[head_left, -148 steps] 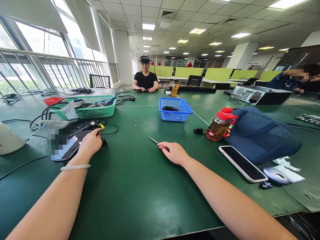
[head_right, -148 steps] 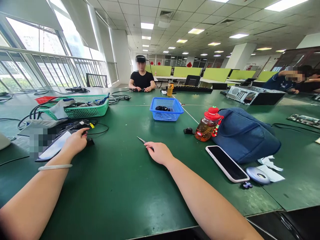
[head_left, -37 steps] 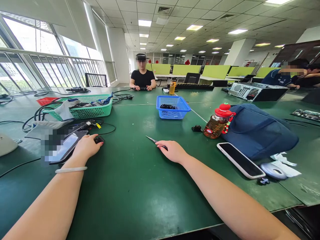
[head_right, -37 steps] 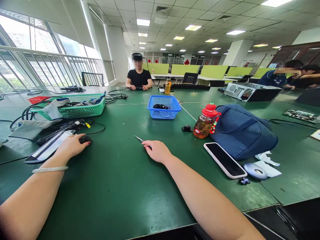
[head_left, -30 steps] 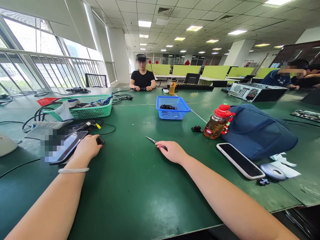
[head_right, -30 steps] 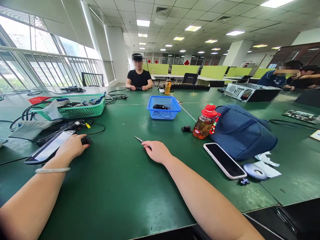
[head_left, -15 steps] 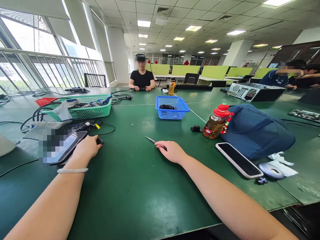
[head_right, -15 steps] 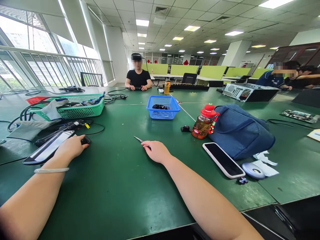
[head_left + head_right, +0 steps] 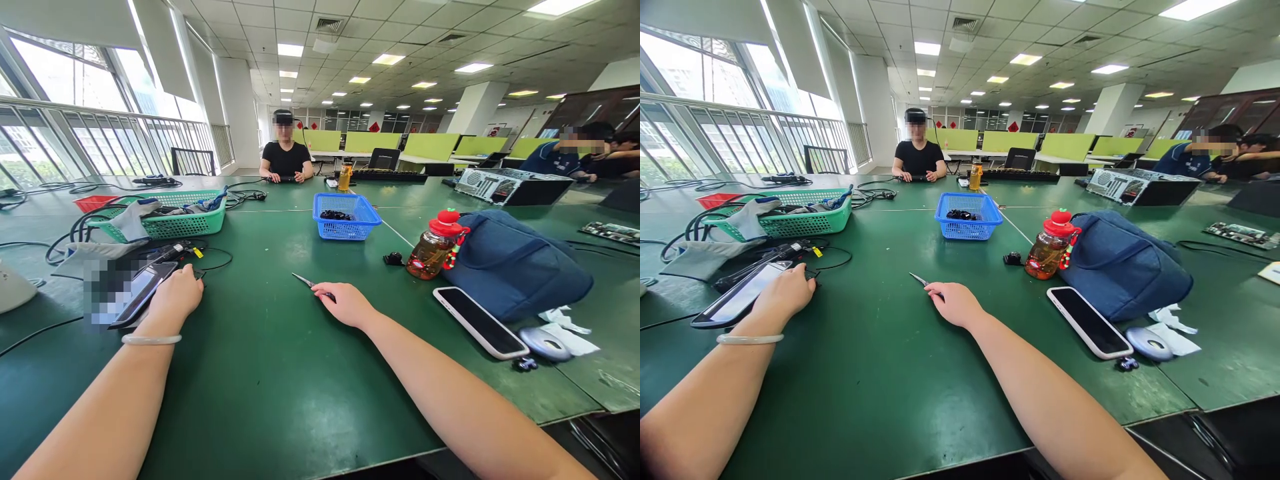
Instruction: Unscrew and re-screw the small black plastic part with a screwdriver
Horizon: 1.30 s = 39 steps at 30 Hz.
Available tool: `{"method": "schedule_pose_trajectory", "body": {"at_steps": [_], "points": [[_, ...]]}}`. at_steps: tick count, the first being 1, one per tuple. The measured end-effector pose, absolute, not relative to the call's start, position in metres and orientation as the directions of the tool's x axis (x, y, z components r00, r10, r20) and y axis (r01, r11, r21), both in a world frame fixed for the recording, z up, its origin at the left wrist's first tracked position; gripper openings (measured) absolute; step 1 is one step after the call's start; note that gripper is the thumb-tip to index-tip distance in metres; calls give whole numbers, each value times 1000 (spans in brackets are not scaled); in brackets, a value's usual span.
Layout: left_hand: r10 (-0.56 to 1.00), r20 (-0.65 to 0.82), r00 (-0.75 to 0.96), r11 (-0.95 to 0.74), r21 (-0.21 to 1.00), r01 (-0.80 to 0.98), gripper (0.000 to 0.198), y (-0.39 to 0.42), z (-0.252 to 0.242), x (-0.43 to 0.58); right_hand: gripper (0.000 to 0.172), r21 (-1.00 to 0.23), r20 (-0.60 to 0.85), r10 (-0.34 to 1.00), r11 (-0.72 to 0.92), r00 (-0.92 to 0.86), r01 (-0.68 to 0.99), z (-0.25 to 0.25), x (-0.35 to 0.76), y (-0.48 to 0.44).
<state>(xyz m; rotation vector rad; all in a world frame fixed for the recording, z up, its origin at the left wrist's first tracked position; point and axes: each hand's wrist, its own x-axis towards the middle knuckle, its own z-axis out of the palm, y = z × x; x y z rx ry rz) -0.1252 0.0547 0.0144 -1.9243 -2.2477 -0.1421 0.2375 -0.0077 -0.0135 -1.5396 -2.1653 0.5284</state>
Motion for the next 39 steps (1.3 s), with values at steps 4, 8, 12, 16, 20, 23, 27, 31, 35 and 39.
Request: {"method": "schedule_pose_trajectory", "body": {"at_steps": [4,8,12,16,20,23,27,31,35,39], "points": [[970,192,-149,159,-35,987,54,59,10,-129,31,-540,124,949,308,-288,783,-14,237,-7],[985,154,-82,100,-110,989,53,62,8,-131,31,-539,122,949,310,-292,783,-14,237,-7],[989,136,-65,83,-130,988,54,62,7,-131,31,-543,117,951,303,-287,783,-13,238,-7],[983,174,-65,91,-143,986,56,61,8,-132,31,-550,119,951,303,-286,779,-13,238,-7],[983,150,-108,125,-105,987,56,58,12,-131,31,-557,117,951,302,-287,774,-11,238,-8],[985,84,-148,154,-75,985,56,55,15,-130,31,-565,115,951,301,-288,768,-11,238,-8],[984,76,-160,164,-60,985,55,56,12,-132,31,-579,114,952,296,-284,759,-12,238,-7],[983,152,-101,111,-60,992,52,60,7,-137,31,-586,125,949,306,-289,751,-13,238,-6],[983,171,-62,69,-33,997,46,57,11,-128,31,-607,127,951,300,-283,736,-13,238,-6],[966,243,85,-92,19,996,45,41,26,-92,36,-637,134,951,299,-280,711,-16,238,-4]]}}
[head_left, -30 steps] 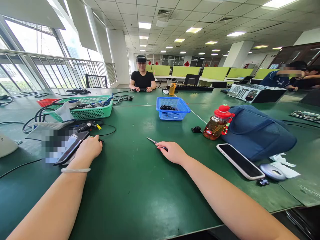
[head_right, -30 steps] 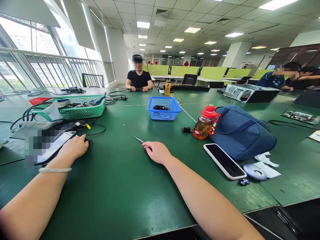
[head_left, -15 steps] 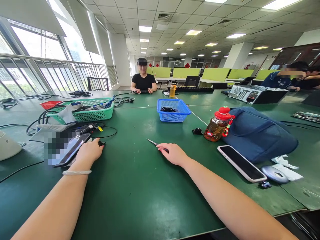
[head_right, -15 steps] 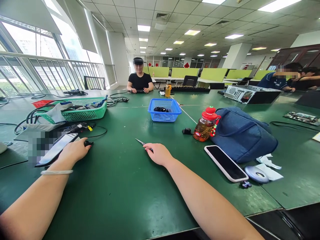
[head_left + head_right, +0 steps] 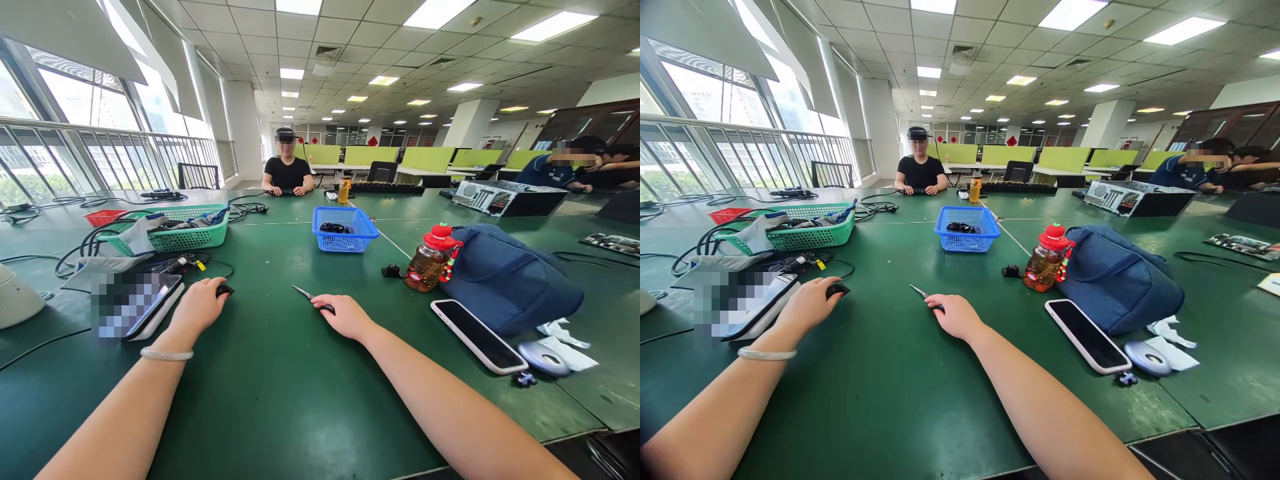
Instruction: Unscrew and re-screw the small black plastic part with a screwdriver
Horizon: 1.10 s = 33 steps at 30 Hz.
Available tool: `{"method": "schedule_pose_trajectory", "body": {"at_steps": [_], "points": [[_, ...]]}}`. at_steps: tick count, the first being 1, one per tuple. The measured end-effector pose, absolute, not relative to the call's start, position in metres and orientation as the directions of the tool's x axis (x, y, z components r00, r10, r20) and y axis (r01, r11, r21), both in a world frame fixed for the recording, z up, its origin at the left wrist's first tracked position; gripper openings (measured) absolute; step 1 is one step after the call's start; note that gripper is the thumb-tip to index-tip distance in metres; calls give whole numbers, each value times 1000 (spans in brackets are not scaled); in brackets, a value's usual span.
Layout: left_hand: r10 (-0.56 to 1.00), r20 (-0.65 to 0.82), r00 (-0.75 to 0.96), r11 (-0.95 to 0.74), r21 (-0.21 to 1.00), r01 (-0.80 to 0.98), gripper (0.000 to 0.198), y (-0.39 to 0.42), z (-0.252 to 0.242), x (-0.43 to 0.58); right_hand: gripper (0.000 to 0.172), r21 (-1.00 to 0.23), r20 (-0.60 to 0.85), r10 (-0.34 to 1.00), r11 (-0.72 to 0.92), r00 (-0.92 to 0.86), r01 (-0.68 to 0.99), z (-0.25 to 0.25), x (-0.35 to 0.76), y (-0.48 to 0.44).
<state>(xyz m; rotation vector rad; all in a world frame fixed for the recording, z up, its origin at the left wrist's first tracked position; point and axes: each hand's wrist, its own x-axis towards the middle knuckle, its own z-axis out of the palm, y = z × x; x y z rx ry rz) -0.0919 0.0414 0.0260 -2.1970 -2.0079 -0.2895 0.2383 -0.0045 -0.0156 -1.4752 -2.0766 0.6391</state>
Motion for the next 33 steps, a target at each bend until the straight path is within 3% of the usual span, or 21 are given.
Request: {"method": "schedule_pose_trajectory", "body": {"at_steps": [6,10,17,22,26,33], "points": [[815,249,523,-565,146,812,46,2,27,-16,43,-642,190,953,302,-236,705,-20,239,0],[666,203,718,-746,191,638,45,-13,9,13,42,-615,289,934,350,-211,706,-20,240,2],[767,165,620,-630,374,680,54,-4,-7,8,28,-639,553,831,465,-55,613,-10,238,-4],[771,164,615,-614,448,650,34,4,-8,4,25,-637,690,721,563,64,526,4,237,-20],[757,176,629,-625,476,619,32,7,-9,4,28,-606,678,735,578,-26,546,7,235,-27],[801,184,570,-583,456,673,32,6,-8,5,35,-673,573,815,528,-87,518,8,234,-24]]}}
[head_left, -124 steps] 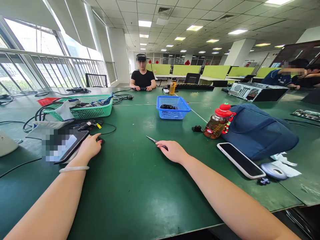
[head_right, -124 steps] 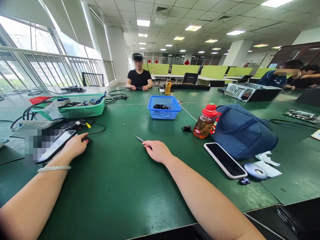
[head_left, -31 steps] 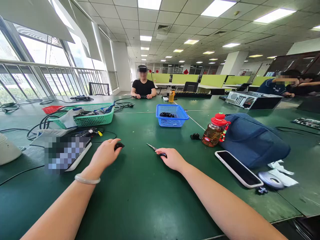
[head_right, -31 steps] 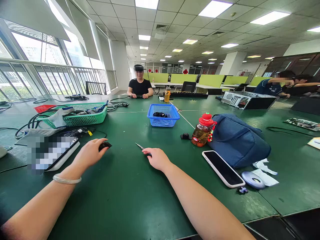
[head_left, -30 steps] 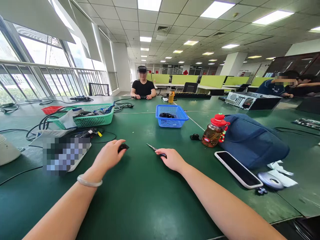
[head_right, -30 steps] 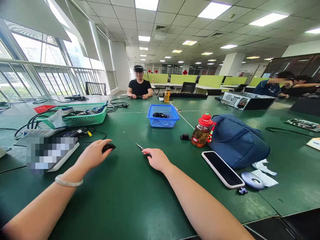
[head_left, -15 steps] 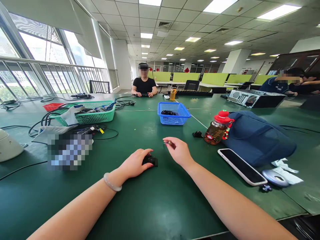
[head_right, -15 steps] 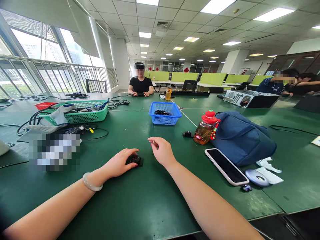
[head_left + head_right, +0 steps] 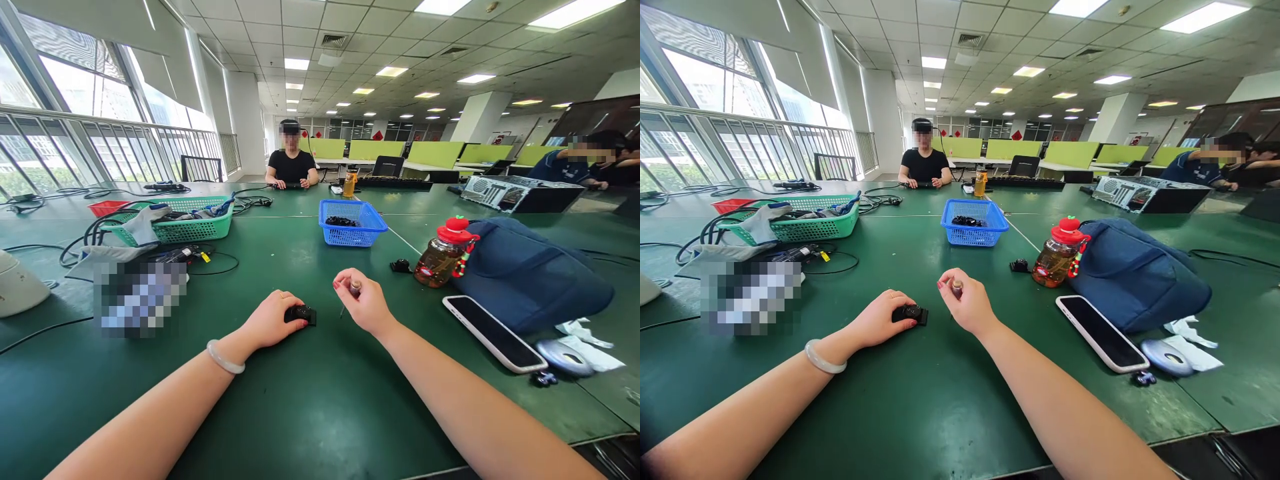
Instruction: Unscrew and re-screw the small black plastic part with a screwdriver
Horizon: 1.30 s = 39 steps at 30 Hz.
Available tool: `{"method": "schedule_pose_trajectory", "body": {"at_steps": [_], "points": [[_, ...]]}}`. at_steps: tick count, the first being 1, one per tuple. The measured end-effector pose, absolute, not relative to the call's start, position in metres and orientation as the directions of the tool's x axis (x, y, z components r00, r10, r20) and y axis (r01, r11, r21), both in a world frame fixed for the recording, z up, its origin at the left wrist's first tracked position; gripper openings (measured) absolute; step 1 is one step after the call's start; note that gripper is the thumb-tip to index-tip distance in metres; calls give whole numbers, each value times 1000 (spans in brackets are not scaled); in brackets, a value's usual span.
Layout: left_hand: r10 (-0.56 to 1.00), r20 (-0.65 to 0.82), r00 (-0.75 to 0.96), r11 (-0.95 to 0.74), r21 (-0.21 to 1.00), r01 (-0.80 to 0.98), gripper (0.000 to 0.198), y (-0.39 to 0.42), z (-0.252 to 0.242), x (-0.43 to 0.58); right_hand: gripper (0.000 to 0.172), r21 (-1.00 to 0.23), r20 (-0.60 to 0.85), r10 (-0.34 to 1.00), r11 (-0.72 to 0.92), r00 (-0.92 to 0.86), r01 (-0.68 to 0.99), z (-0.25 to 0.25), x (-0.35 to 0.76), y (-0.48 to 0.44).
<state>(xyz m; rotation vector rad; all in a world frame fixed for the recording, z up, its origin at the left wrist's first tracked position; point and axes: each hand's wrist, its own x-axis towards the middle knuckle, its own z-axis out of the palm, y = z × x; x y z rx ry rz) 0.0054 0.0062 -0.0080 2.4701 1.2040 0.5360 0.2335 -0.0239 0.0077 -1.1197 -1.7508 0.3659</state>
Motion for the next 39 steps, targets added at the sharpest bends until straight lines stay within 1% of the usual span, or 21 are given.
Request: {"method": "schedule_pose_trajectory", "body": {"at_steps": [3,5,8,11,13,16,17,19,26,33,36,39], "points": [[819,182,544,-563,440,700,31,7,-8,5,51,-644,580,801,563,-149,517,11,236,-26],[823,181,539,-558,436,706,31,8,-9,5,56,-588,643,742,638,-191,497,14,236,-30],[822,187,538,-561,432,706,31,10,-10,5,51,-441,777,568,798,-270,410,18,231,-40],[818,185,544,-565,432,703,31,11,-10,6,43,-259,840,387,901,-380,347,20,223,-49],[817,183,548,-566,442,696,30,11,-9,7,42,-132,838,289,930,-463,342,19,217,-53],[812,187,552,-569,457,683,28,11,-7,7,45,62,792,165,936,-587,347,15,210,-55],[812,186,553,-570,458,682,28,11,-7,7,46,112,772,133,934,-621,339,13,208,-55],[813,186,552,-569,455,685,28,12,-7,7,47,176,739,88,932,-668,316,10,206,-55],[807,199,556,-579,456,677,26,11,-7,6,44,281,680,33,911,-733,302,6,203,-53],[807,192,559,-574,474,667,26,8,-5,6,45,298,676,47,895,-736,331,2,203,-48],[805,186,563,-576,470,669,24,8,-5,5,45,304,685,33,895,-728,327,3,203,-49],[807,182,563,-574,468,672,27,8,-5,5,46,300,713,14,897,-701,323,4,203,-51]]}}
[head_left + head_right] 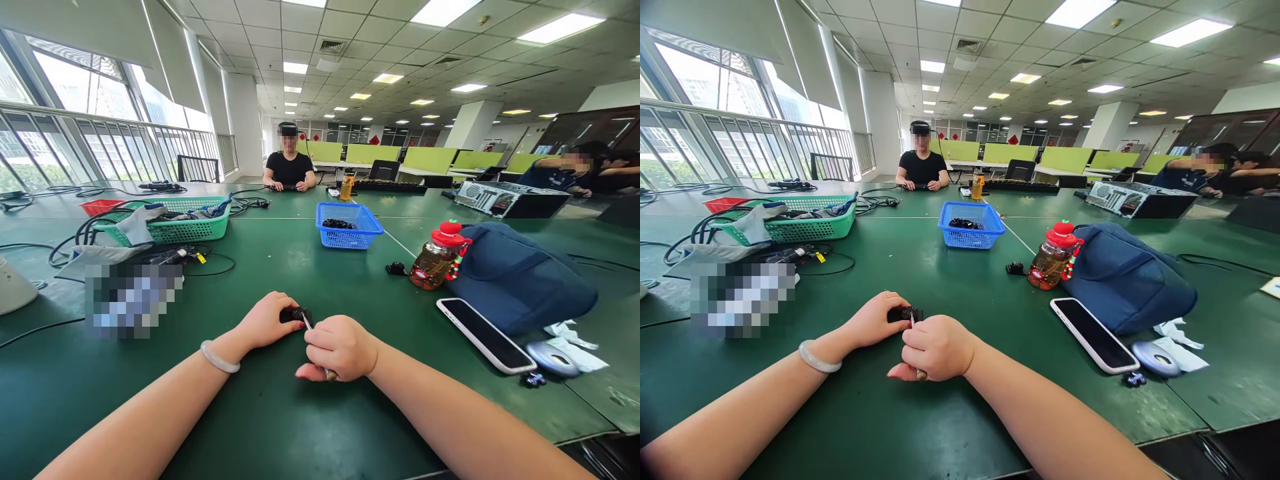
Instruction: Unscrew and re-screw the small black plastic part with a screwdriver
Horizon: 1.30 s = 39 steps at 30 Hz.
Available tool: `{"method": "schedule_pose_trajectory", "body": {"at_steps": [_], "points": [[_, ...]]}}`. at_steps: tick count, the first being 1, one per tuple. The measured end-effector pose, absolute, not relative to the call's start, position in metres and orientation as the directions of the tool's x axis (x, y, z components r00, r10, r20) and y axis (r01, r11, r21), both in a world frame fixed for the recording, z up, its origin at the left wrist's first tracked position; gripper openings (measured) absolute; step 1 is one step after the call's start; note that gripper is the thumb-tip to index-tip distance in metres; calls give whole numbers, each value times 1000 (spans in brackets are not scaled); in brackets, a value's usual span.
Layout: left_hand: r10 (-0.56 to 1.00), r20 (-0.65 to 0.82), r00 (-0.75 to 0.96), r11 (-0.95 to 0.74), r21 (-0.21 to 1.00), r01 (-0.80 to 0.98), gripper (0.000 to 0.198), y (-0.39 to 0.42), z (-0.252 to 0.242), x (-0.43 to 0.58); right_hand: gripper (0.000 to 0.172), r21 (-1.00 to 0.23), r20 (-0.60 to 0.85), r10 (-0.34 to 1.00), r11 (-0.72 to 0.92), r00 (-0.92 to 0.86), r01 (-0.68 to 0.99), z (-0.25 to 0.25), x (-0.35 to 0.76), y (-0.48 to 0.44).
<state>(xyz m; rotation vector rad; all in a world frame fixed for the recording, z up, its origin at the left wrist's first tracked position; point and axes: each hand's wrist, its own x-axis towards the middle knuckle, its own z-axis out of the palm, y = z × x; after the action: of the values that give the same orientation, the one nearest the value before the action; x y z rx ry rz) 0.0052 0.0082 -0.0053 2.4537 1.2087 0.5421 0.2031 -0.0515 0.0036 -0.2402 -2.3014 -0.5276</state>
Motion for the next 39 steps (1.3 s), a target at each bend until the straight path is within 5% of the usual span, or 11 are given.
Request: {"method": "schedule_pose_trajectory", "body": {"at_steps": [23,31,39], "points": [[759,217,613,-636,446,630,38,6,-5,2,51,239,683,158,874,-713,423,-7,195,-50],[778,206,593,-616,435,657,35,4,-1,4,37,188,700,228,855,-677,483,-8,188,-51],[814,191,549,-571,435,696,30,4,2,4,29,149,533,387,833,-753,533,-2,184,-61]]}}
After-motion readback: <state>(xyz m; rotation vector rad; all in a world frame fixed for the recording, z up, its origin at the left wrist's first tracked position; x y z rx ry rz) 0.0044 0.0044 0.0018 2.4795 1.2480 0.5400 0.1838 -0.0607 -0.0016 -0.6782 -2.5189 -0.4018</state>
